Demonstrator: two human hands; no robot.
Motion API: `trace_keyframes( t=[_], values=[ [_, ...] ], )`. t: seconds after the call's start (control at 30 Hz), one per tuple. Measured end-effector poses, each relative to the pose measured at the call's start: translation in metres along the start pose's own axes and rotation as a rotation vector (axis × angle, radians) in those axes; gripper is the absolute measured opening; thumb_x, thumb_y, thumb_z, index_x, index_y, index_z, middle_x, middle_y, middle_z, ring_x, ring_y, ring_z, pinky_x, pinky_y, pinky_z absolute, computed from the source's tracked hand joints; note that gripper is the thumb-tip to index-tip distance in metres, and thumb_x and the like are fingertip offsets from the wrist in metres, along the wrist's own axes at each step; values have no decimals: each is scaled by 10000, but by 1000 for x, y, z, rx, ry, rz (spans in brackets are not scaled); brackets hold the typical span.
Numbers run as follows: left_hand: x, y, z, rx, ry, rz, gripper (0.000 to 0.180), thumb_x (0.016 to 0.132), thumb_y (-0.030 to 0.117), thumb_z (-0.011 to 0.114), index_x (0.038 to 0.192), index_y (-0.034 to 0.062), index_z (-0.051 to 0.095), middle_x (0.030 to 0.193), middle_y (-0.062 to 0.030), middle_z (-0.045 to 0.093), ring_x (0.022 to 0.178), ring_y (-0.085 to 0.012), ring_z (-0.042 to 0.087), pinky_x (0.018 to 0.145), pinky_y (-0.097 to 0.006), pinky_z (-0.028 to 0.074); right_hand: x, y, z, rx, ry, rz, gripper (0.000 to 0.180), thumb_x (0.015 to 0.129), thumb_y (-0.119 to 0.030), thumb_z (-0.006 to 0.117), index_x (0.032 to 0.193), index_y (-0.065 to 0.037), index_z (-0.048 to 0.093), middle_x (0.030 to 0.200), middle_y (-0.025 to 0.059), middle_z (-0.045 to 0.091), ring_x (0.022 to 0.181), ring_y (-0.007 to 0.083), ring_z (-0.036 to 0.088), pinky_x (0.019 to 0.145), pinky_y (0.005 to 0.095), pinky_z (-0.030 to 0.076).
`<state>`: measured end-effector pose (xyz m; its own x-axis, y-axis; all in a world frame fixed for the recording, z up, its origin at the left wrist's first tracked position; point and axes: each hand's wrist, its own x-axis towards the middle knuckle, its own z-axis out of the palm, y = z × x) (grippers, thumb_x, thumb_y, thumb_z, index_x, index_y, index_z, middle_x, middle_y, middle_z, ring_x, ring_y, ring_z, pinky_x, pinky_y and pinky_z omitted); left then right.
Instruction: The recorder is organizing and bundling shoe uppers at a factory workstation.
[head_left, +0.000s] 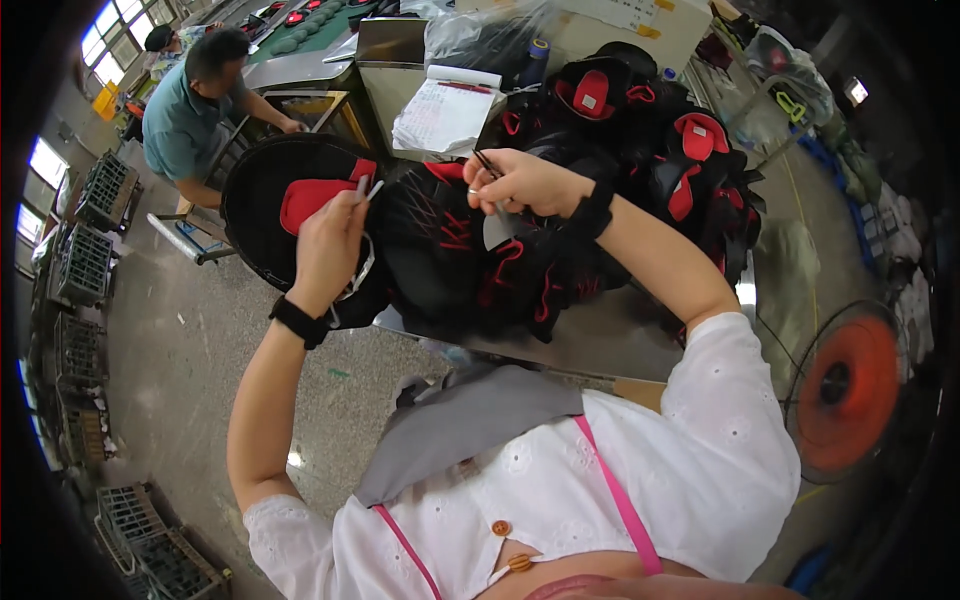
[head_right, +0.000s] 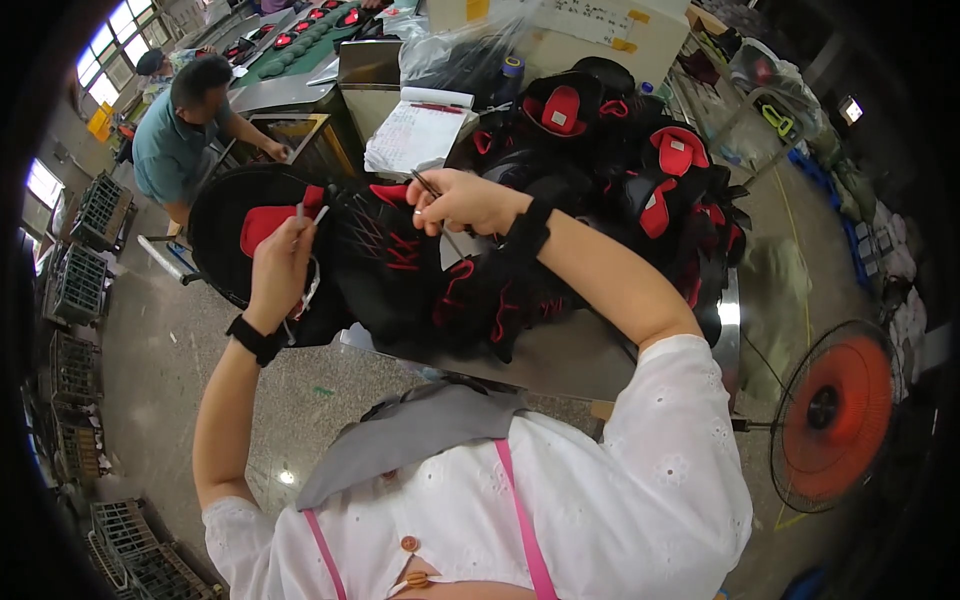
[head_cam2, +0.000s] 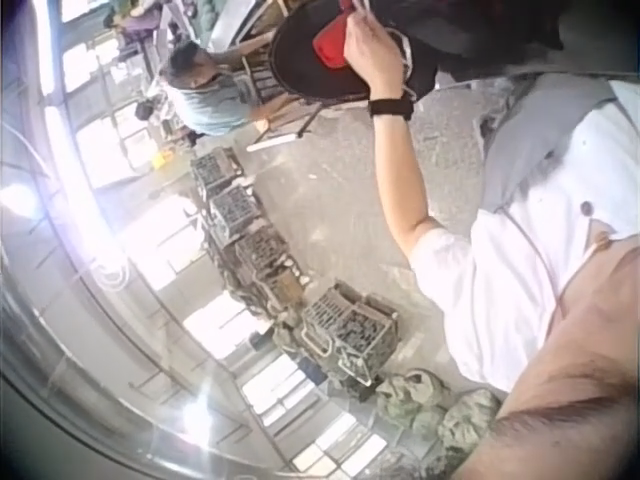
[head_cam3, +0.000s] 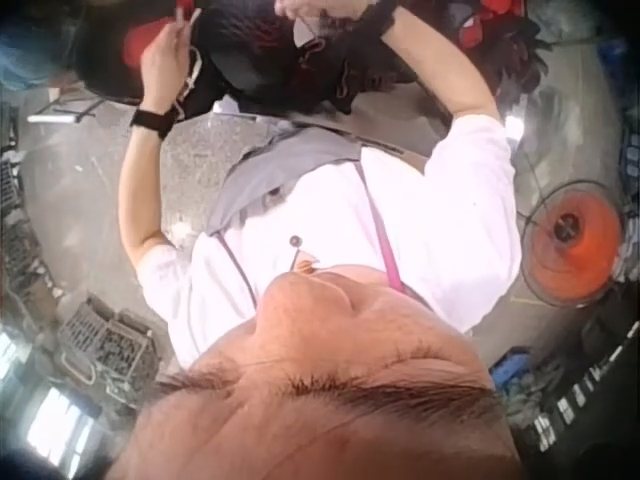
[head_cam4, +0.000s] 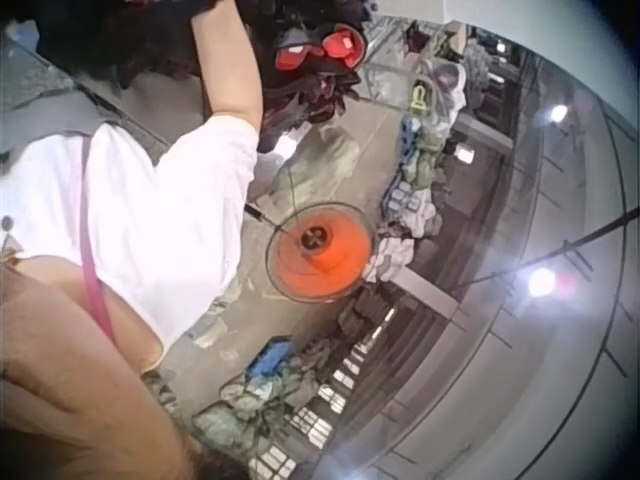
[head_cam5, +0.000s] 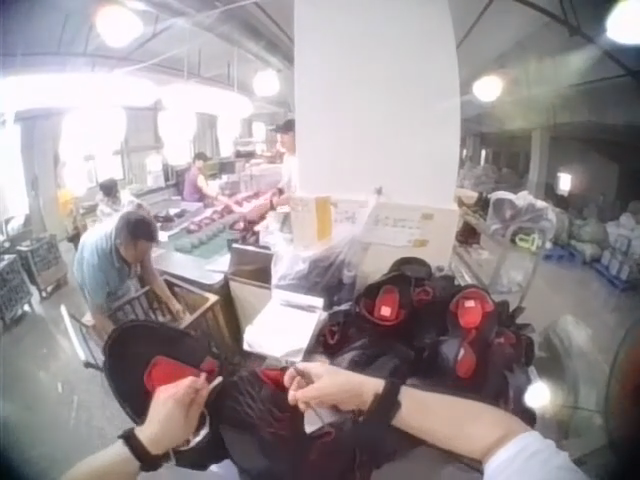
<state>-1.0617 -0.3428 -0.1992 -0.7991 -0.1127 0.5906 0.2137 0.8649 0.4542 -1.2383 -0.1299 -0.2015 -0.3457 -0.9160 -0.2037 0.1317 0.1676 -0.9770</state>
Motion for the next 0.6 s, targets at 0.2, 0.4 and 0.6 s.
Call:
trace_keyframes(
  t=[0.2,0.4,0.6],
  values=[
    [28,-7,1,208,-372,-1,286,793,17,464,1063,40,552,691,-214,560,662,-357,569,570,-424,433,12,22,10,335,99,-89,189,747,79,485,866,-66,457,935,182,588,913,308,612,424,173,401],
    [11,-55,10,168,-505,81,518,711,6,524,1216,112,478,576,-152,555,511,-301,557,497,-388,441,17,20,34,796,196,-70,205,855,-15,444,1049,-83,449,1207,160,475,996,352,568,389,153,340],
    [54,-45,24,-183,-671,48,562,770,-39,408,1304,123,339,580,-169,532,472,-261,550,458,-329,418,41,-14,55,38,83,-57,193,724,-15,433,912,-49,410,694,111,610,573,164,623,363,187,360]
  ],
)
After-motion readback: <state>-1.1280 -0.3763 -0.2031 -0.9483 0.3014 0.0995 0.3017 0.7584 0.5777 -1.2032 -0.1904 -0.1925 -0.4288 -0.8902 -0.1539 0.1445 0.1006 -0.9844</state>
